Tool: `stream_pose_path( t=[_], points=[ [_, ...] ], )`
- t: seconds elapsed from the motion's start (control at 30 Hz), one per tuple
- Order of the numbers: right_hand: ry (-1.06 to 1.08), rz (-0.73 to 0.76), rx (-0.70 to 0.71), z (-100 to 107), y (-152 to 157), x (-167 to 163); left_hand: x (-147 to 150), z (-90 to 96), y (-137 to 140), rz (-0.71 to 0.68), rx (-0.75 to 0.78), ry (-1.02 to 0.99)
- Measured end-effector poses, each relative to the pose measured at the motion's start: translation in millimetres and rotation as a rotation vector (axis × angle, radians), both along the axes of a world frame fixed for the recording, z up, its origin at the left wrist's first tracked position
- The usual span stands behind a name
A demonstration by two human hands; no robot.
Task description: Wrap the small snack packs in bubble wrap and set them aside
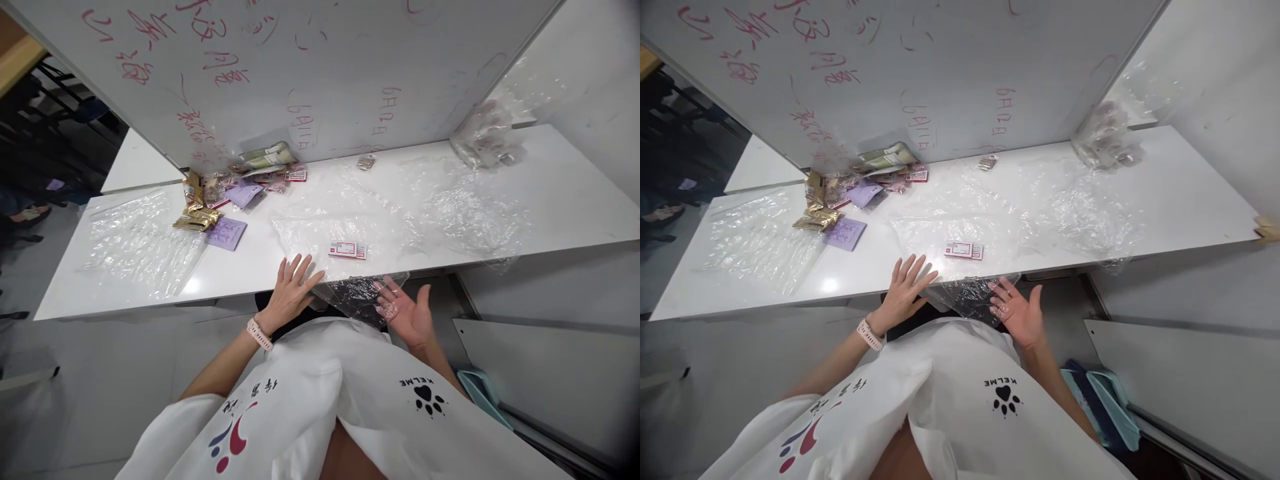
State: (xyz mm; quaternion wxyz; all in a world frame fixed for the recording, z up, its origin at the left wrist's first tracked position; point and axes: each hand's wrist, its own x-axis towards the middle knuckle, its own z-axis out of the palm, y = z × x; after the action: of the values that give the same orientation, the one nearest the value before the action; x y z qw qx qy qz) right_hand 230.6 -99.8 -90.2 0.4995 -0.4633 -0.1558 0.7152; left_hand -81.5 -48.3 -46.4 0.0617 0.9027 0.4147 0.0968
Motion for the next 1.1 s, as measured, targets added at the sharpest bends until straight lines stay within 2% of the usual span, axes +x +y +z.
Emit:
stream_pose_path(
  t=[0.13,0.23,0.3,0.4,0.43,0.47,0.53,0.57,0.63,0.7,0.77,0.83,0.9,1.0,1.1],
  points=[
    [-0.331,0.211,0.125,41.6,23.4,11.5,20.0,11.9,23.0,-0.049,-0.031,-0.112],
    [-0.418,0.246,0.205,65.7,56.7,13.7,28.5,23.3,48.1,-0.047,-0.163,-0.284],
    [-0.351,0.194,0.236,72.2,85.9,13.6,30.6,27.2,68.5,0.081,-0.32,-0.425],
    [-0.28,0.058,0.234,66.9,126.8,9.9,33.0,28.6,98.5,0.338,-0.523,-0.524],
    [-0.289,0.013,0.231,62.7,135.2,7.9,34.1,28.8,105.2,0.41,-0.512,-0.525],
    [-0.332,-0.036,0.237,58.4,139.6,5.8,35.5,29.1,108.8,0.477,-0.433,-0.524],
    [-0.548,-0.142,0.3,51.3,134.9,1.8,39.9,30.1,105.0,0.573,-0.121,-0.545],
    [-0.709,-0.188,0.37,49.1,127.1,0.0,43.2,30.2,98.0,0.575,0.047,-0.572],
    [-1.028,-0.174,0.584,47.0,106.5,-3.8,52.5,28.2,78.7,0.436,0.262,-0.623],
    [-1.214,0.031,0.836,45.9,89.5,-8.0,63.6,21.9,61.5,0.132,0.231,-0.598],
    [-1.279,0.287,1.0,43.1,83.5,-11.6,72.5,12.0,55.2,-0.044,0.105,-0.505],
    [-1.336,0.437,1.031,38.2,87.9,-13.0,75.5,1.2,60.9,-0.025,-0.012,-0.457],
    [-1.384,0.492,0.999,33.0,96.4,-11.7,72.4,-7.3,72.1,0.05,-0.097,-0.474],
    [-1.349,0.497,0.958,30.0,103.5,-7.4,64.2,-13.7,81.2,0.077,-0.189,-0.536],
    [-1.274,0.469,0.918,31.6,99.4,-6.5,64.3,-16.1,74.3,0.064,-0.255,-0.63]
  ],
)
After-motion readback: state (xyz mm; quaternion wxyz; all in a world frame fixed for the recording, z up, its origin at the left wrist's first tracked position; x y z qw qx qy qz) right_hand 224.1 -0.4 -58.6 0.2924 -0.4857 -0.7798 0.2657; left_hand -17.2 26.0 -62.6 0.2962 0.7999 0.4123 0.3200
